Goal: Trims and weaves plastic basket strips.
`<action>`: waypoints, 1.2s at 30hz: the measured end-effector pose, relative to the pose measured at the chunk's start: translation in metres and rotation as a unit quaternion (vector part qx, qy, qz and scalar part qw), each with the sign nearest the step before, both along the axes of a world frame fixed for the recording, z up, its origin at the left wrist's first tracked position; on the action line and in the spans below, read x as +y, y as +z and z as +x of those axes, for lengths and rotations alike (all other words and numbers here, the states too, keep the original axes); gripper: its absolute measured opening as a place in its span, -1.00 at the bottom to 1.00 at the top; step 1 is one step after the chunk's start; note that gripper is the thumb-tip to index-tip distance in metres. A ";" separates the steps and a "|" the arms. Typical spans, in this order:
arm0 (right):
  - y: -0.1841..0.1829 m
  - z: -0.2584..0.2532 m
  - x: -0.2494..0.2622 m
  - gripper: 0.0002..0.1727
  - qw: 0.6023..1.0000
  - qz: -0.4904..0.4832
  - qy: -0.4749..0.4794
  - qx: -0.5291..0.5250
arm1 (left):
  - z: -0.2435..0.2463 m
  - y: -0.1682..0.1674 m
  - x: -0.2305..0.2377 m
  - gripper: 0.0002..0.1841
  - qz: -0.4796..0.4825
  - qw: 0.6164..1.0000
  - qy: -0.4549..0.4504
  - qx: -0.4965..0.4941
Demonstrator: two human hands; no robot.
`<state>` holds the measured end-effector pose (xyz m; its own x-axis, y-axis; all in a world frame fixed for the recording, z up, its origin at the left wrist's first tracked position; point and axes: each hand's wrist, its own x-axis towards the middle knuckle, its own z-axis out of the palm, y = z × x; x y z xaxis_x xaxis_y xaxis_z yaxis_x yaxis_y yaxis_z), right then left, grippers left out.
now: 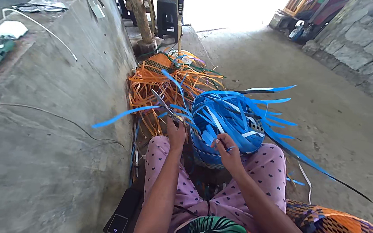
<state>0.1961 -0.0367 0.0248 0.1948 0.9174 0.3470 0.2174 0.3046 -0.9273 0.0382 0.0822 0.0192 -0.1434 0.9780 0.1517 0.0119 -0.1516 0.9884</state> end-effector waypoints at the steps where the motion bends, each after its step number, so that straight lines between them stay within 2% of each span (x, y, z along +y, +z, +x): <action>1: 0.001 -0.001 0.003 -0.82 1.000 0.020 0.011 -0.005 | -0.004 0.005 -0.003 -0.50 0.024 1.000 -0.010 -0.017; 5: 0.007 -0.007 0.020 -0.77 0.994 0.083 0.037 -0.051 | -0.009 0.018 -0.026 -0.58 0.074 0.992 -0.085 -0.060; 9: 0.020 -0.016 0.034 -0.67 0.992 0.084 0.051 -0.076 | -0.007 0.027 -0.046 -0.66 0.047 0.987 -0.132 -0.083; 12: 0.028 -0.020 0.037 -0.63 0.991 0.095 0.041 -0.084 | -0.006 0.026 -0.060 -0.62 0.050 0.989 -0.138 0.006; 17: 0.027 -0.023 0.034 -0.77 0.988 0.146 0.018 -0.056 | -0.008 0.017 -0.073 -0.64 0.077 0.980 -0.146 0.112; 21: 0.029 -0.019 0.027 -0.85 0.995 0.096 0.021 0.012 | -0.023 0.014 -0.084 -0.62 0.116 0.955 -0.166 0.216; 25: 0.032 -0.010 0.023 -0.89 0.995 0.064 0.015 0.075 | -0.040 0.009 -0.101 -0.42 0.058 0.924 -0.239 0.294; 29: 0.025 -0.008 0.022 -0.80 0.993 0.072 0.026 0.090 | -0.040 0.008 -0.112 -0.45 0.006 0.900 -0.299 0.316; 36: 0.020 -0.007 0.021 -0.77 0.990 0.113 0.045 0.074 | -0.032 0.015 -0.112 -0.50 -0.031 0.886 -0.334 0.320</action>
<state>0.1889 -0.0157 0.0448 0.1795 0.8359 0.5186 0.0459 0.5195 -0.8532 0.0064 -0.0301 0.0347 0.5672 0.8211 -0.0640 0.5015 -0.2827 0.8177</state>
